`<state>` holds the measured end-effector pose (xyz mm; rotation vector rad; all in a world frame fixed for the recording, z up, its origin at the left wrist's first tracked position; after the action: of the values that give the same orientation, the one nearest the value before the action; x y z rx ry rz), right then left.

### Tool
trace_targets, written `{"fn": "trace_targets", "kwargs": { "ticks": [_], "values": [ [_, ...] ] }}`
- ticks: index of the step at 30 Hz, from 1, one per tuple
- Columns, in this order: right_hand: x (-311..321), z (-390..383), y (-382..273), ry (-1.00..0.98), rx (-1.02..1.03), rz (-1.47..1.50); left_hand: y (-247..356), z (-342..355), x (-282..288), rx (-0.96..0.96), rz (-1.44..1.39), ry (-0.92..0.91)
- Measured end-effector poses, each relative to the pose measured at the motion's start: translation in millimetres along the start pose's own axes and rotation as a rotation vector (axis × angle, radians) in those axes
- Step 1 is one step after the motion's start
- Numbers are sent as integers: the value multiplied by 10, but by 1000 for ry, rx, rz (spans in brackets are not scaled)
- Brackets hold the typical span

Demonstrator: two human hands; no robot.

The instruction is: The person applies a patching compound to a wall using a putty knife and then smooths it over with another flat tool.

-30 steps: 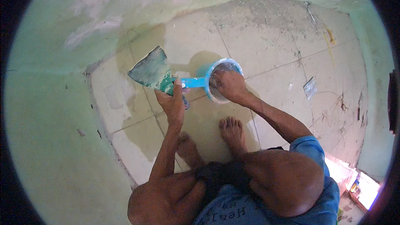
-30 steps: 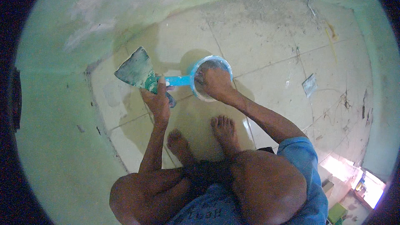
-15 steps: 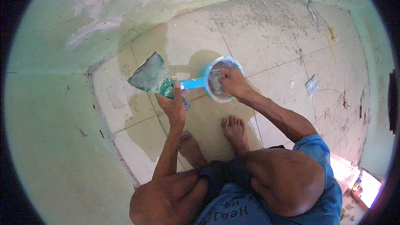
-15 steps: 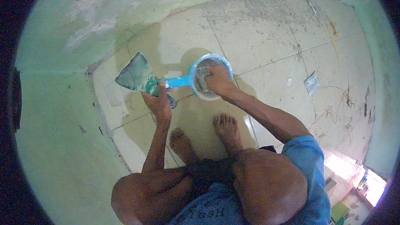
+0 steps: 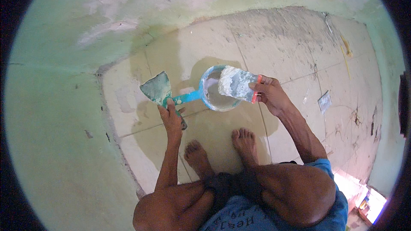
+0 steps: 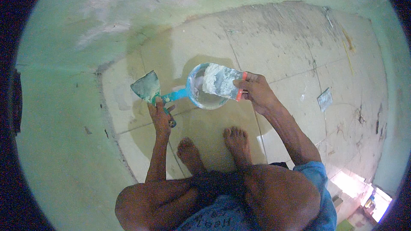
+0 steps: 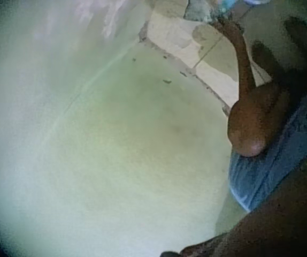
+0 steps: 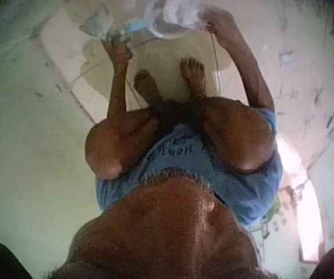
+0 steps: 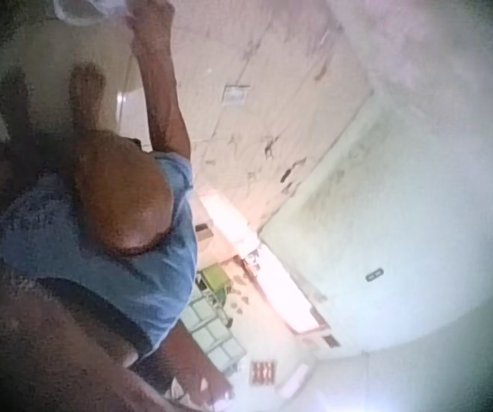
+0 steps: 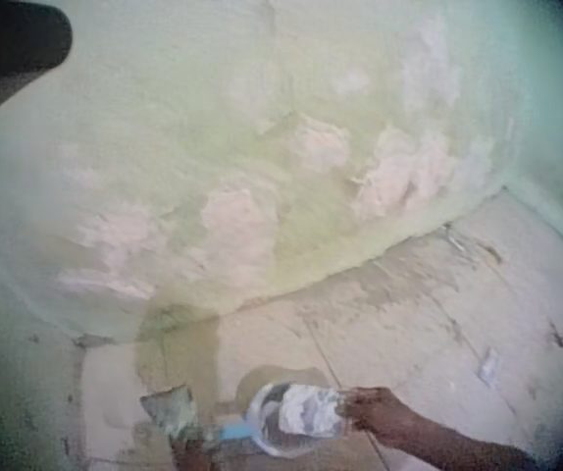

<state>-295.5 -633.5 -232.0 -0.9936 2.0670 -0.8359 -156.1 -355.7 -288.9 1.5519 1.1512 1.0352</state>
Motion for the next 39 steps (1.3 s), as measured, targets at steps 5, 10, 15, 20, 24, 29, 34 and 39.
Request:
{"fn": "trace_targets", "kwargs": {
  "ticks": [5,10,15,20,24,29,34,39],
  "values": [
    [-57,-44,-96,-52,129,18,29,-2,350,-105,295,18],
    [-159,-163,-291,-116,443,-24,747,-202,229,54,221,-319],
    [-559,-171,-841,-209,908,-442,1177,-255,13,260,-125,-708],
    [-726,-265,-1097,-370,1310,-843,1397,-401,-208,333,-187,-903],
    [-653,-313,-1070,-209,1400,-974,1436,-490,-259,244,-190,-929],
    [-447,-151,-918,39,1466,-998,1458,-579,-277,95,-46,-825],
    [-478,-224,-854,170,1242,-936,1299,-484,-149,3,110,-688],
    [-531,-303,-655,24,1257,-955,1087,-550,-302,172,-246,-898]
  ]
}}
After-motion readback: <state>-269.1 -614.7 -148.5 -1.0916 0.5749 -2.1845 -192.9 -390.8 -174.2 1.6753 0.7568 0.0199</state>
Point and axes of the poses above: each hand's wrist, its own z-axis towards the middle knuckle, its own x-axis out of the back of the hand, y = z × x, the point moved 3 cm from there along z, towards the middle knuckle, and after that the axes turned 6 degrees about -y, right-handed, at the moved point
